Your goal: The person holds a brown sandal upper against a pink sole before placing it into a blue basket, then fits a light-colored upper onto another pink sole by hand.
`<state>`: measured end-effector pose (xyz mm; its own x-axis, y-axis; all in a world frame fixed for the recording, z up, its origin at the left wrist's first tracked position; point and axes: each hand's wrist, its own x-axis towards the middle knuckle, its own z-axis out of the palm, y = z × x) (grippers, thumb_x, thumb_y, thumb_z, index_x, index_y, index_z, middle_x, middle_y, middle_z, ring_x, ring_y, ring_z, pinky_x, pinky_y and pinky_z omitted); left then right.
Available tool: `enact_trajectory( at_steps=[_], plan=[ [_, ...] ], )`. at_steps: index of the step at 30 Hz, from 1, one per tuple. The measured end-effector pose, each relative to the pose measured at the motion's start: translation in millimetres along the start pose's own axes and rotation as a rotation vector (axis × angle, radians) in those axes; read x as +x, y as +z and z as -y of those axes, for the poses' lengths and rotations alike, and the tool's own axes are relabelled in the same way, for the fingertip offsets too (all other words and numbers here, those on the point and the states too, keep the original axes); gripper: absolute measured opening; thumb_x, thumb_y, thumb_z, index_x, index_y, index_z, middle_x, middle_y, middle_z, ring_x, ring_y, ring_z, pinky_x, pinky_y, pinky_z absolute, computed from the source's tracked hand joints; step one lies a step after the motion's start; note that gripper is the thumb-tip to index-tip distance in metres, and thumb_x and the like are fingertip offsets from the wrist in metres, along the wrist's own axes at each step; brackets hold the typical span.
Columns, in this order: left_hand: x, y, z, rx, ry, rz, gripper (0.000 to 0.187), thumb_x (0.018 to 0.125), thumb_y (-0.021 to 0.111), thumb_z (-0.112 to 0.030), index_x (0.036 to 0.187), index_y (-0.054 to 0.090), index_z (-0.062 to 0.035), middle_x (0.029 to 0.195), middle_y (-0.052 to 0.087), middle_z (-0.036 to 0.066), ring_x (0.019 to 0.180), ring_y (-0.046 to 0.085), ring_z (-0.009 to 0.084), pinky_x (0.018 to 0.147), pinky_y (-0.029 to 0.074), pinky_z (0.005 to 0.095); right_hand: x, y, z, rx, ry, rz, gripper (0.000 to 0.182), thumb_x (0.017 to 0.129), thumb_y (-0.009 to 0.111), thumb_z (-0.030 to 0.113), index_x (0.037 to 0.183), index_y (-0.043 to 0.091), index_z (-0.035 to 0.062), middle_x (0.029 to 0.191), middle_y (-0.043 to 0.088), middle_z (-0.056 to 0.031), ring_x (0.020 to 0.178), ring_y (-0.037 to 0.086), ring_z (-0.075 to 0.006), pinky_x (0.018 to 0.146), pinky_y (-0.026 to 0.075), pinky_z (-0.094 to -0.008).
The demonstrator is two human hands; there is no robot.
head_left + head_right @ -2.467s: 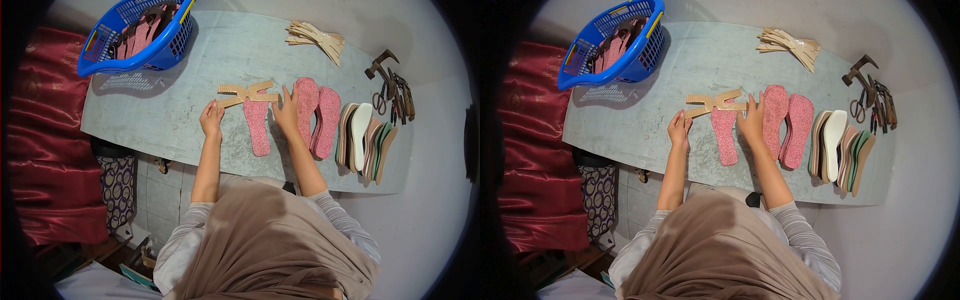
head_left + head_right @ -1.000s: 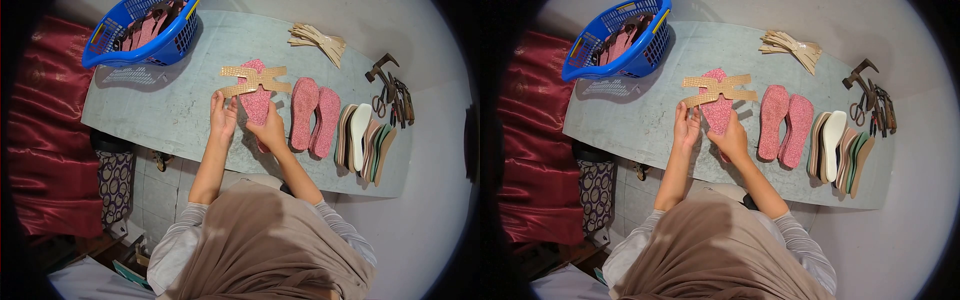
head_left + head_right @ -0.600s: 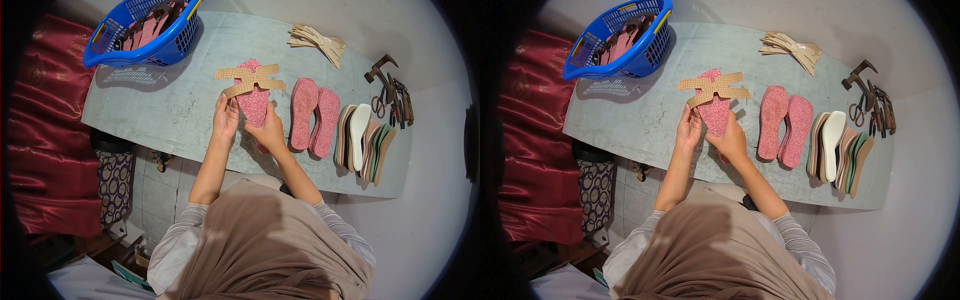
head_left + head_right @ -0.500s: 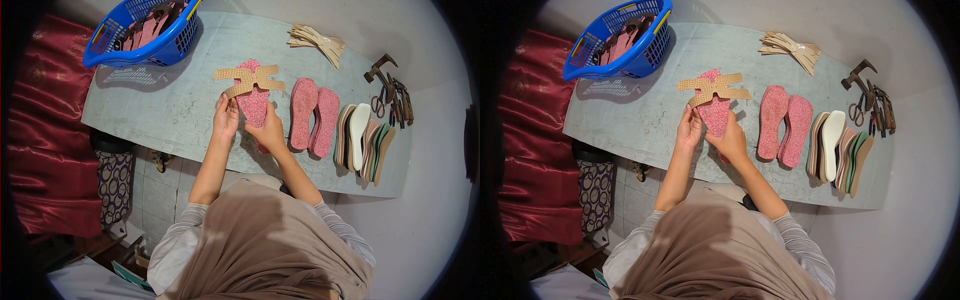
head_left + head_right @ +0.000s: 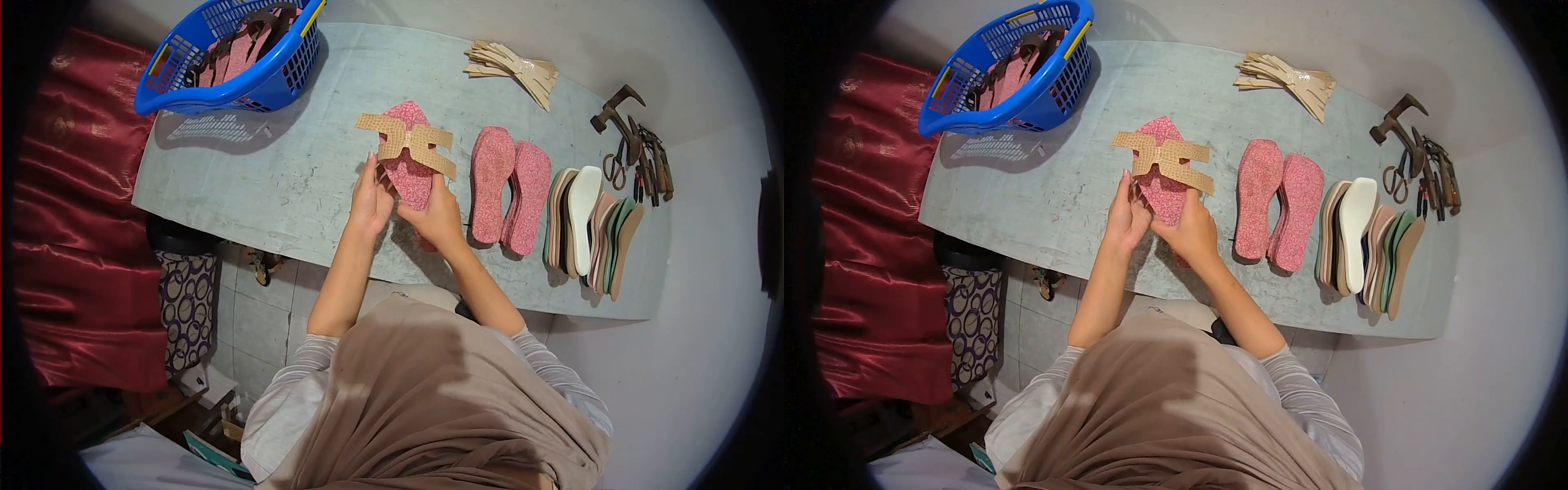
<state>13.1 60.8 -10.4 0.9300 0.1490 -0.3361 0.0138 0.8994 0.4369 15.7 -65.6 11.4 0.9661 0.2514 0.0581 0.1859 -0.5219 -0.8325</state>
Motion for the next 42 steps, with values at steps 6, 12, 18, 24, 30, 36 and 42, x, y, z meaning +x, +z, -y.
enact_trajectory(
  at_steps=[6,12,18,24,30,36,42],
  plan=[
    [-4.7,9.4,1.8,0.207,0.187,0.070,0.039,0.088,0.048,-0.023,0.119,0.036,-0.0024,0.113,0.046,0.011,0.104,0.045,0.0185,0.089,0.037,0.0315,0.1,3.4,-6.9,0.009,-0.010,0.035,0.070,0.058,0.066,0.024,0.115,0.033,-0.0004,0.087,0.058,-0.0231,0.079,0.058,-0.0380,0.065,0.046,-0.0425],
    [-9.1,7.7,2.9,0.322,0.169,-0.007,0.032,0.085,0.054,-0.018,0.110,0.039,-0.0053,0.104,0.053,0.011,0.096,0.051,0.0162,0.081,0.042,0.0299,0.3,3.2,-7.7,0.056,-0.010,0.016,0.068,0.058,0.066,0.021,0.115,0.036,-0.0015,0.086,0.058,-0.0224,0.078,0.059,-0.0358,0.065,0.046,-0.0380],
    [-8.9,8.6,-8.7,0.358,0.143,-0.010,0.032,0.084,0.055,-0.021,0.107,0.040,-0.0072,0.097,0.057,0.010,0.091,0.053,0.0157,0.076,0.044,0.0293,-0.2,0.7,-8.0,0.019,-0.002,0.064,0.069,0.057,0.066,0.024,0.115,0.034,0.0002,0.087,0.058,-0.0223,0.078,0.058,-0.0377,0.066,0.046,-0.0415],
    [-10.3,7.1,-15.8,0.373,0.166,-0.026,0.035,0.082,0.056,-0.024,0.108,0.039,-0.0068,0.093,0.058,0.009,0.086,0.054,0.0140,0.073,0.043,0.0261,-1.1,1.6,-5.5,0.020,0.009,0.071,0.069,0.057,0.066,0.023,0.114,0.035,0.0003,0.089,0.058,-0.0222,0.079,0.057,-0.0376,0.066,0.046,-0.0418],
    [-4.4,-6.3,-7.4,0.300,0.245,0.040,0.042,0.076,0.064,-0.016,0.109,0.039,-0.0066,0.091,0.057,0.008,0.080,0.053,0.0100,0.064,0.042,0.0180,-0.6,-1.5,1.0,0.006,0.049,0.086,0.068,0.057,0.066,0.023,0.113,0.035,-0.0001,0.089,0.057,-0.0227,0.079,0.057,-0.0379,0.066,0.046,-0.0420],
    [-7.1,2.4,-1.5,0.320,0.298,0.058,0.044,0.074,0.065,-0.005,0.110,0.039,-0.0056,0.092,0.057,0.008,0.080,0.054,0.0108,0.064,0.043,0.0188,-0.2,-1.2,-3.6,-0.025,0.051,0.062,0.066,0.058,0.066,0.024,0.111,0.036,-0.0007,0.087,0.057,-0.0230,0.078,0.057,-0.0386,0.065,0.046,-0.0423],
    [-8.9,9.7,0.1,0.366,0.306,-0.105,0.041,0.076,0.061,0.000,0.110,0.039,-0.0043,0.092,0.057,0.010,0.085,0.055,0.0129,0.068,0.044,0.0221,-2.3,0.3,-3.2,-0.034,0.029,0.047,0.065,0.058,0.067,0.026,0.109,0.038,-0.0019,0.086,0.058,-0.0232,0.077,0.057,-0.0394,0.066,0.046,-0.0426]
  ],
)
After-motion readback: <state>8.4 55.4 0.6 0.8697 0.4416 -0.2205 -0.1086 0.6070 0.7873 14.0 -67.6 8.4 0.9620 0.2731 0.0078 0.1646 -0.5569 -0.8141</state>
